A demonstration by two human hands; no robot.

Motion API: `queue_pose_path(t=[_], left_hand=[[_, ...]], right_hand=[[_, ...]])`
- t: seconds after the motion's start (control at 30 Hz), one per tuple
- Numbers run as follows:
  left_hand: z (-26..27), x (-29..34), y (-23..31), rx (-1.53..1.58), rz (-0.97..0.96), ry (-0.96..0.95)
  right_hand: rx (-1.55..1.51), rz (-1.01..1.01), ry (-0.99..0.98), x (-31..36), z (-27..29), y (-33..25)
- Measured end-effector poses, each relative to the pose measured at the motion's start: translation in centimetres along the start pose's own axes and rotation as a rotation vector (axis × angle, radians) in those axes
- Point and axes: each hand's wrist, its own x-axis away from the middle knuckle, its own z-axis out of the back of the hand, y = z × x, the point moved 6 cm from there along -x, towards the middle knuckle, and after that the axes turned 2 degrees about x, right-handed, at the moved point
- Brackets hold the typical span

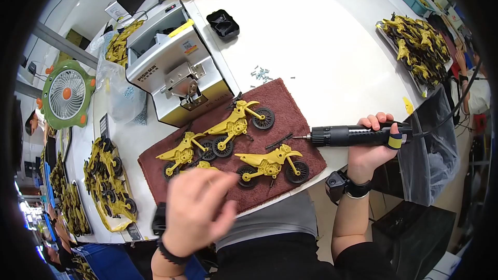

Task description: The recorder uses an electric screwdriver to attach wheels and components to toy motorcycle bodies.

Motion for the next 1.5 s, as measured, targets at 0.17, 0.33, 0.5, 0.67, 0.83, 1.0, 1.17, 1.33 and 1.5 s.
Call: queue_pose_path(t=[0.17,0.33,0.5,0.67,0.83,1.0,1.17,1.33,1.5], left_hand=[[0.8,1.8,-4.0,-0.242,0.246,-0.041],[0.0,2.9,-3.6,-0.264,0.146,0.020],[-0.4,3.6,-4.7,-0.061,0.226,-0.075],[0.1,3.4,-5.1,0.020,0.228,-0.089],[0.6,3.1,-5.2,0.021,0.247,-0.043],[1.3,3.9,-5.0,-0.008,0.152,0.025],[3.2,4.4,-8.1,0.004,0.377,0.217],[3.2,2.9,-10.6,0.200,0.465,0.100],[2.1,2.0,-11.7,0.296,0.363,0.166]], right_hand=[[-0.007,-0.004,0.001,-0.1,-0.1,0.0],[0.002,-0.020,-0.016,-0.3,-0.2,0.2],[0.090,-0.021,0.035,-0.2,-0.4,-0.2],[0.254,0.038,-0.013,-0.3,-2.6,-1.0],[0.351,0.112,-0.079,1.0,-5.3,-0.7],[0.404,0.213,-0.109,2.8,-5.6,-1.8],[0.470,0.235,-0.178,3.4,-8.1,-2.9],[0.564,0.224,-0.267,0.7,-9.8,-3.2],[0.674,0.129,-0.364,-0.2,-11.5,-0.4]])
